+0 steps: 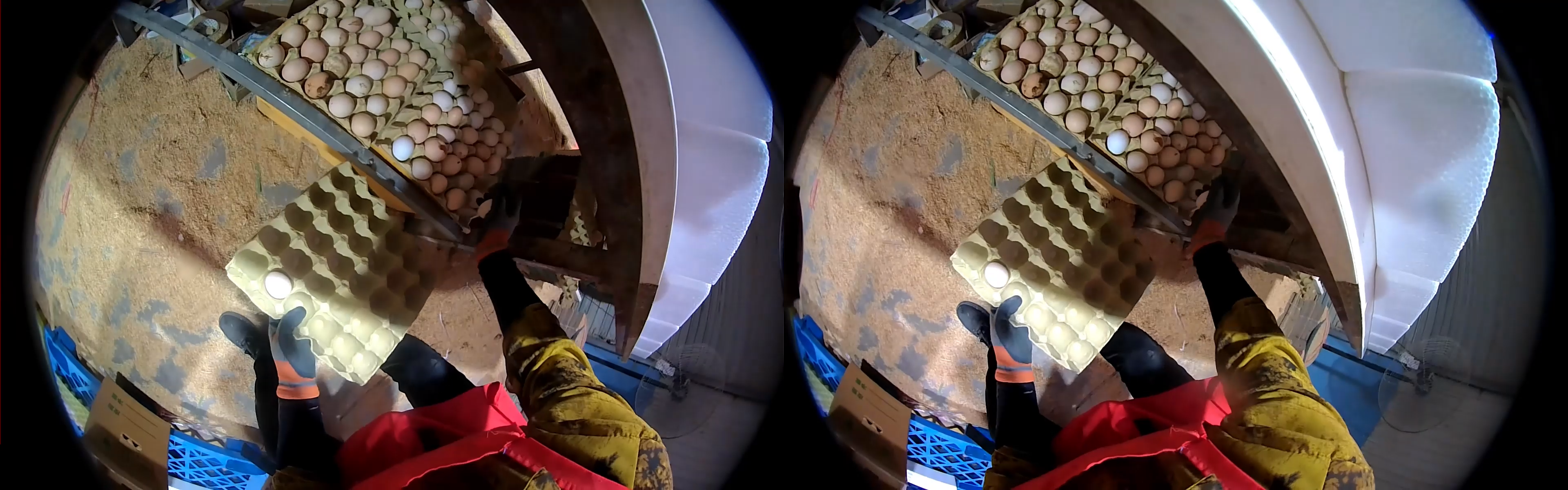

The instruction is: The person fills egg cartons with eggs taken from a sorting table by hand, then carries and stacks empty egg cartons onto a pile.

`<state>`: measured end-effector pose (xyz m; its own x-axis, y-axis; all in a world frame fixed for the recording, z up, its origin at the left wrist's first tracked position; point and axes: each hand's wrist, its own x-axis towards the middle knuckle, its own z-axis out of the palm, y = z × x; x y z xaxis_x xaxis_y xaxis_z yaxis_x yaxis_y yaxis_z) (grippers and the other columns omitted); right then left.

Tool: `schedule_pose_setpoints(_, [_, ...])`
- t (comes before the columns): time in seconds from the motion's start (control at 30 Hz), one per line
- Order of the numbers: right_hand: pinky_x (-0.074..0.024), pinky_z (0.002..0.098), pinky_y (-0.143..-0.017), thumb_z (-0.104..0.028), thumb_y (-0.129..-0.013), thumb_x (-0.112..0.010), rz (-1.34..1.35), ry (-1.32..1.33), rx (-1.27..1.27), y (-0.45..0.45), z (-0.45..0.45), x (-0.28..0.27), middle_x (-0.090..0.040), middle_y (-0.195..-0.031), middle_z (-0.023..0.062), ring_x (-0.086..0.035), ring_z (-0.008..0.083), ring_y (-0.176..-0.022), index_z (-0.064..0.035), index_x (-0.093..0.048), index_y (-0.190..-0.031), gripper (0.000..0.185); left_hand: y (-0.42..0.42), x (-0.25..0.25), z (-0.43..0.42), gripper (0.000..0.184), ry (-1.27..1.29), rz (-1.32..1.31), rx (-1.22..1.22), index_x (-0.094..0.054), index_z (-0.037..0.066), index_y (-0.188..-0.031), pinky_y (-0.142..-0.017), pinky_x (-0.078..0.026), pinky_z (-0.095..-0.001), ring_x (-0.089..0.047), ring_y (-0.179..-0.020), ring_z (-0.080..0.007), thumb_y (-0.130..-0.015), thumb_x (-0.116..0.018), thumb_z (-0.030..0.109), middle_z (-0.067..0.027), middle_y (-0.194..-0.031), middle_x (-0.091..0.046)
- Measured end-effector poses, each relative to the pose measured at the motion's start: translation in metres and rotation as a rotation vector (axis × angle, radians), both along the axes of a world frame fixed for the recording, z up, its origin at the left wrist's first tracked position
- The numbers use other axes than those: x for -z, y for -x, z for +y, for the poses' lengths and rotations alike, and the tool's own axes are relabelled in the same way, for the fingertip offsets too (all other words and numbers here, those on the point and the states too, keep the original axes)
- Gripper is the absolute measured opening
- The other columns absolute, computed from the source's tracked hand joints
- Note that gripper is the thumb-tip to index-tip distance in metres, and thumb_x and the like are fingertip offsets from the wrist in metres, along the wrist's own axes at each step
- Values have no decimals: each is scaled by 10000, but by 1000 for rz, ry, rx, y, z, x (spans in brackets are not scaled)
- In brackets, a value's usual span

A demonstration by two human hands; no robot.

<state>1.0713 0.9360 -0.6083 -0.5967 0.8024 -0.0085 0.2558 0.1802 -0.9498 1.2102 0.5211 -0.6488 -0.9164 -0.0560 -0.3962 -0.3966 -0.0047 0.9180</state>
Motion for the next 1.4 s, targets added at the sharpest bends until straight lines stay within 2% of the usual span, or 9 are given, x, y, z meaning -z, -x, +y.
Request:
schedule_pose_setpoints(0.17, [-407,447,-1036,-200,-983,-554,-190,-886,-333,-16,-1,43,-526,-1349,182,-470,364,-1266,-29,-494,-1382,438,8,0,7,221,-530,-403,-185,-633,14,-1107,-751,-501,-285,-599,-901,-175,-904,-593,92,-94,-1078,-589])
schedule_pose_setpoints(0.3, [-407,452,-1032,-163,-960,-579,-161,-811,-426,-12,-61,-18,-547,-1329,174,-495,342,-1242,-9,-513,-1343,418,12,-14,16,247,-374,-318,-207,-660,40,-1071,-598,-464,-206,-590,-783,-81,-887,-649,204,-13,-925,-630])
schedule_pose_setpoints(0.37, [-477,402,-938,-193,-926,-634,-20,106,-607,-20,-115,-33,-593,-1265,162,-596,278,-1110,-54,-558,-1320,425,32,-42,17,259,-518,-547,-275,-655,47,-1085,-626,-462,-198,-592,-797,-73,-871,-684,189,-2,-942,-657])
schedule_pose_setpoints(0.47, [-529,343,-796,-293,-840,-729,-280,-658,-1311,-11,-222,-98,-637,-1190,120,-665,271,-941,-177,-640,-1262,446,32,-36,33,276,-752,-476,-341,-650,45,-1144,-691,-478,-206,-608,-855,-82,-875,-669,104,-8,-1004,-674])
schedule_pose_setpoints(0.67, [-518,448,-839,-264,-923,-599,-364,-746,-1589,-13,-252,-61,-548,-1266,109,-597,337,-1042,-184,-604,-1245,332,28,-16,27,414,-384,-157,-21,-541,12,-1311,-891,-492,-284,-583,-1077,-158,-957,-598,218,-77,-1217,-602])
schedule_pose_setpoints(0.8, [-509,441,-830,-298,-986,-530,-114,-516,-1584,-11,-245,-67,-592,-1091,122,-611,311,-998,-129,-603,-1160,253,29,-23,31,430,-671,-283,-177,-534,-4,-1312,-882,-496,-284,-592,-1047,-164,-920,-618,150,-72,-1191,-603])
schedule_pose_setpoints(0.87, [-507,429,-814,-252,-998,-510,-440,-113,-1375,-4,-233,-98,-588,-1100,102,-617,272,-971,-116,-604,-1152,226,30,-31,27,397,-692,-365,-203,-563,-17,-1273,-872,-496,-284,-596,-1017,-164,-900,-614,109,-71,-1163,-618])
schedule_pose_setpoints(1.1, [-505,368,-814,-172,-945,-619,-28,220,-14,18,-17,-52,-658,-1017,81,-616,215,-964,-31,-607,-1219,308,40,-57,17,369,-695,-391,-276,-578,-24,-1246,-859,-511,-302,-619,-985,-187,-885,-558,50,-91,-1132,-635])
schedule_pose_setpoints(1.4, [-499,419,-915,-249,-947,-632,-363,-518,-297,36,24,1,-615,-1249,151,-614,307,-1097,-58,-595,-1297,401,36,-48,13,288,-632,-431,-299,-617,-7,-1151,-801,-508,-265,-623,-915,-141,-875,-612,76,-56,-1037,-649])
